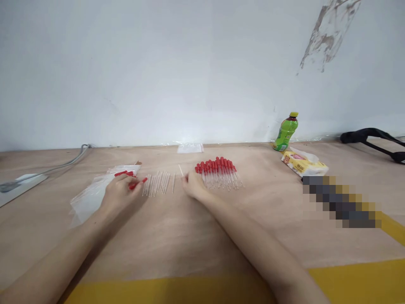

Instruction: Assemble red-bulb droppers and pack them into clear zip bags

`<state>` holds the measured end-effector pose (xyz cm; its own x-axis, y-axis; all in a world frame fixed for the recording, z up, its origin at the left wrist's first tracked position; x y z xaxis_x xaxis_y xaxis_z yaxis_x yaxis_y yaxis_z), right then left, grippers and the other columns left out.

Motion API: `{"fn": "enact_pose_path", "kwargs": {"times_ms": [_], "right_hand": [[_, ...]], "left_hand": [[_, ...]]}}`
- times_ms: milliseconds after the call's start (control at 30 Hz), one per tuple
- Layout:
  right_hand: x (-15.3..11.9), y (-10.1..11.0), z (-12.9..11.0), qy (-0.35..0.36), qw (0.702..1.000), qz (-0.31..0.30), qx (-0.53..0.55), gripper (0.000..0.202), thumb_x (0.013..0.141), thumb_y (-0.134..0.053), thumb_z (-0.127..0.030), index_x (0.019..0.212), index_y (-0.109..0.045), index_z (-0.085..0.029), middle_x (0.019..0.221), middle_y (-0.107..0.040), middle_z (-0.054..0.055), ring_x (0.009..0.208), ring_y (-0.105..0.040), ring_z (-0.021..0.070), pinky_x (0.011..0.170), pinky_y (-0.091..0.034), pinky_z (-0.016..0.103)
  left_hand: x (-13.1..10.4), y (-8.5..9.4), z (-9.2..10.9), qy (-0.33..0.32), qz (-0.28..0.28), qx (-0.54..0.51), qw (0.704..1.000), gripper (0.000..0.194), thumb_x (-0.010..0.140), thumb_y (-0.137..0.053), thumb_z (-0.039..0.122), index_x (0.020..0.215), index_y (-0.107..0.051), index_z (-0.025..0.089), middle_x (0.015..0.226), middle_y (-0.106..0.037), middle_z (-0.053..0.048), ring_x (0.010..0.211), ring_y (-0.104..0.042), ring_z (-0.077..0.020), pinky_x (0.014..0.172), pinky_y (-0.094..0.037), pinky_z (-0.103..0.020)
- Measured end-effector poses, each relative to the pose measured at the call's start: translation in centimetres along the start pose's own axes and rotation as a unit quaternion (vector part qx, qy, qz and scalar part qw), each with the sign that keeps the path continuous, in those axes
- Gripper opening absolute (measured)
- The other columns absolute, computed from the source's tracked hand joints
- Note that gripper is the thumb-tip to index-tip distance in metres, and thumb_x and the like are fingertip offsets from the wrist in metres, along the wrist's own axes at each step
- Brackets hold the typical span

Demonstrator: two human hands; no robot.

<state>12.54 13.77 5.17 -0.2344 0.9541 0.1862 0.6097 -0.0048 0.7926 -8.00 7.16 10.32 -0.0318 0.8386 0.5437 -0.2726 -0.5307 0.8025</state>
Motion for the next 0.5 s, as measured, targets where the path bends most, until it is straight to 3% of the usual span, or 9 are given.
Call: {"fn": "enact_pose_path", "kwargs": {"times_ms": [100,200,333,500], "right_hand": [[-3.3,2.9,1.1,0.117,0.991,0.044,0.056,0.015,0.082,-0.042,-0.024,0.088,-0.052,-0.015,0.080,-0.062,0.006,0.072,-0.057,0.0136,0.065,-0.042,0.024],[-6.0,4.7,3.0,0.174,0.980,0.075,0.062,0.020,0.082,-0.043,-0.023,0.098,-0.052,-0.016,0.078,-0.061,0.004,0.070,-0.056,0.0142,0.065,-0.042,0.026],[-7.9,5.6,3.8,0.195,0.974,0.101,0.050,0.017,0.082,-0.043,-0.024,0.090,-0.057,-0.018,0.079,-0.060,0.004,0.069,-0.054,0.0144,0.064,-0.042,0.026],[-9.0,4.9,2.1,0.199,0.976,0.074,0.047,0.014,0.081,-0.047,-0.025,0.082,-0.058,-0.019,0.065,-0.058,0.000,0.057,-0.050,0.0116,0.061,-0.038,0.026]], "left_hand": [[-1.7,-0.9,5.2,-0.087,-0.042,-0.098,0.991,0.017,0.074,-0.051,0.029,0.072,-0.063,0.017,0.072,-0.058,-0.003,0.070,-0.053,-0.0171,0.066,-0.041,-0.029],[-3.8,-3.1,9.2,-0.141,-0.116,-0.167,0.969,0.014,0.076,-0.051,0.026,0.075,-0.062,0.018,0.074,-0.057,-0.002,0.067,-0.053,-0.0146,0.064,-0.042,-0.027],[-5.3,-5.5,10.9,-0.153,-0.175,-0.224,0.946,0.026,0.076,-0.056,0.032,0.098,-0.059,0.019,0.090,-0.057,-0.005,0.075,-0.054,-0.0159,0.068,-0.043,-0.029],[-5.0,-5.8,11.1,-0.156,-0.162,-0.250,0.942,0.015,0.082,-0.049,0.024,0.079,-0.062,0.018,0.085,-0.058,-0.004,0.081,-0.053,-0.0164,0.074,-0.041,-0.031]]}}
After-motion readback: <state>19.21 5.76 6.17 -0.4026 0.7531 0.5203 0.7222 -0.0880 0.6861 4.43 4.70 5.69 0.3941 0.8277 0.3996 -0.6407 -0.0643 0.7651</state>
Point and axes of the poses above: each hand's wrist, its own x-axis towards the middle knuckle, its own y-axis out of the back of the hand, z = x × y, the point moved 10 cm from there along x, towards the middle knuckle
